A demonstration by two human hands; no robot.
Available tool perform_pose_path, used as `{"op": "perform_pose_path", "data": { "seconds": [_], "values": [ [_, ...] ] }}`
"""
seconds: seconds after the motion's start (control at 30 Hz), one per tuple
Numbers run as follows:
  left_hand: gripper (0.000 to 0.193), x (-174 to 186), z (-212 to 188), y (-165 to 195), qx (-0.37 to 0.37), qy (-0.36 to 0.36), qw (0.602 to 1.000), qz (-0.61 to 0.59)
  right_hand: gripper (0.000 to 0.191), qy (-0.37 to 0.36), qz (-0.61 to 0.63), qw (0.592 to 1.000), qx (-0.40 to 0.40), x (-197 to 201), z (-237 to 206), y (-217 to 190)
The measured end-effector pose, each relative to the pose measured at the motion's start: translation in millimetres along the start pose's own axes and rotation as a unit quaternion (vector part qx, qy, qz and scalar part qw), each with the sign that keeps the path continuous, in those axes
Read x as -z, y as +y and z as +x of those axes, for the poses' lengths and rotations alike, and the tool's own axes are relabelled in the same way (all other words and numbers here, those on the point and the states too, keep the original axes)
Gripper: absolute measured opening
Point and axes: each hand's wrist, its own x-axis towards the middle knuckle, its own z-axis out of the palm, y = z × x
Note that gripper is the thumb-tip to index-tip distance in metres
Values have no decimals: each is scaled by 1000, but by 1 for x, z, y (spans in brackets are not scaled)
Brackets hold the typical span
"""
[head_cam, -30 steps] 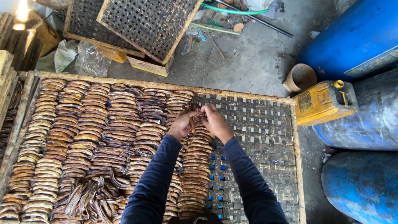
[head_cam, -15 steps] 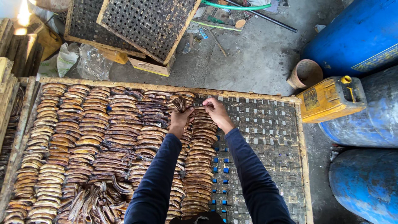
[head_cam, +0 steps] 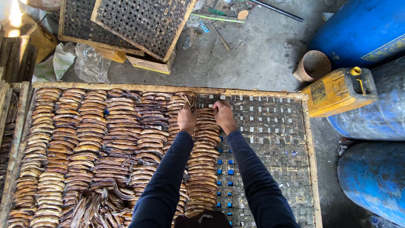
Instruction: The person sorts dried banana pieces spread on a large woven bamboo drying tray, picking up individual pieces by hand, inspecting them, and placing them back in rows while moving unsuitable pieces into a pile at the edge of the tray. The person works through the tray section by section, handling the dried bananas one at a time.
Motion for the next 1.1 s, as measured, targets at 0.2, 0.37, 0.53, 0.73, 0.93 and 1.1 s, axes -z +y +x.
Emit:
{"op": "perform_pose_path", "data": {
  "seconds": [0.2,0.37,0.53,0.73,0.93,1.1],
  "values": [
    [54,9,9,-10,-11,-18,997,-81,9,-16,-35,991,-127,7,-3,11],
    [36,29,18,-15,227,-136,818,-510,10,9,32,994,-107,33,2,-10],
    [40,42,14,-13,194,-255,652,-687,26,-162,305,933,-99,45,1,-80],
    [43,51,9,-9,172,-316,586,-726,39,-112,224,963,101,61,2,-107],
    [43,64,-4,-4,181,-357,562,-724,38,-153,199,961,116,71,4,-99],
    [40,59,-3,5,246,-324,548,-731,24,-86,14,979,183,69,8,-89]
  ]
}}
